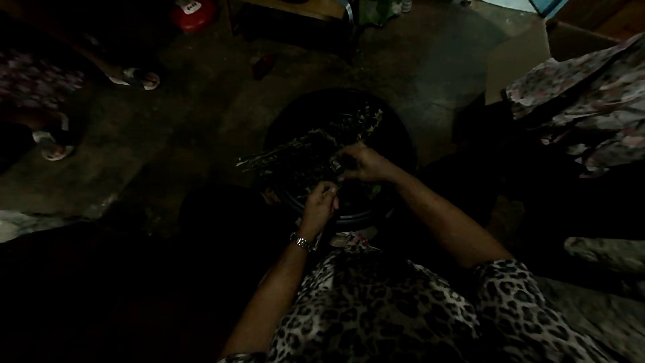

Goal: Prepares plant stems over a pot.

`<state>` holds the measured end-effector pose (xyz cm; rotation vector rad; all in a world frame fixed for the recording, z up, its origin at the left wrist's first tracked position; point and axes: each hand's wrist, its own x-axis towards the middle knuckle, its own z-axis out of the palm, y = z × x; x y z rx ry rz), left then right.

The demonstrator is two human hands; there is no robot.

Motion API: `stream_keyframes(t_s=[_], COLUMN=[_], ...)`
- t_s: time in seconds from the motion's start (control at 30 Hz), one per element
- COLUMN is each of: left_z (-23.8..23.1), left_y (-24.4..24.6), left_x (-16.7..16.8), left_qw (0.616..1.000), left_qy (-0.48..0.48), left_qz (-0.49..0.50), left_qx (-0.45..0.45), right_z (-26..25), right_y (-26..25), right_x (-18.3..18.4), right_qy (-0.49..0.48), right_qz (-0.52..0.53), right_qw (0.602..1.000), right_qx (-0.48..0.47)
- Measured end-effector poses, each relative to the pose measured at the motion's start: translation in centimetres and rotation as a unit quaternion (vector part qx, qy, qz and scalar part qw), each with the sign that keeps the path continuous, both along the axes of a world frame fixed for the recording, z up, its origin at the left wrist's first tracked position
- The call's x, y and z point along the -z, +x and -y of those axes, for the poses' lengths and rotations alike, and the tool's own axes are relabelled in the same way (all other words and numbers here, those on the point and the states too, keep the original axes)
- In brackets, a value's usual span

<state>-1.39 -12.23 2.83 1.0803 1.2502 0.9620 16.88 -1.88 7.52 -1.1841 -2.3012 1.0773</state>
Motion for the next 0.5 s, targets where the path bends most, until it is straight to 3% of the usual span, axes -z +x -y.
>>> stream_keyframes(t_s=[0.2, 0.5], left_z=[0.0, 0.0], left_y=[-0.2, -0.2], left_x=[0.0, -0.5], left_qw=[1.000, 1.000], left_qy=[0.005, -0.004], left_qz=[0.014, 0.001], left_qx=[0.007, 0.011], right_z=[0.3, -0.1], right_y=[-1.0, 0.1], right_x=[0.4, 0.0], right_qy=[-0.097, -0.066], right_qz=[-0.082, -0.094], right_qw=[0.990, 0.989], right_qx=[-0.055, -0.098])
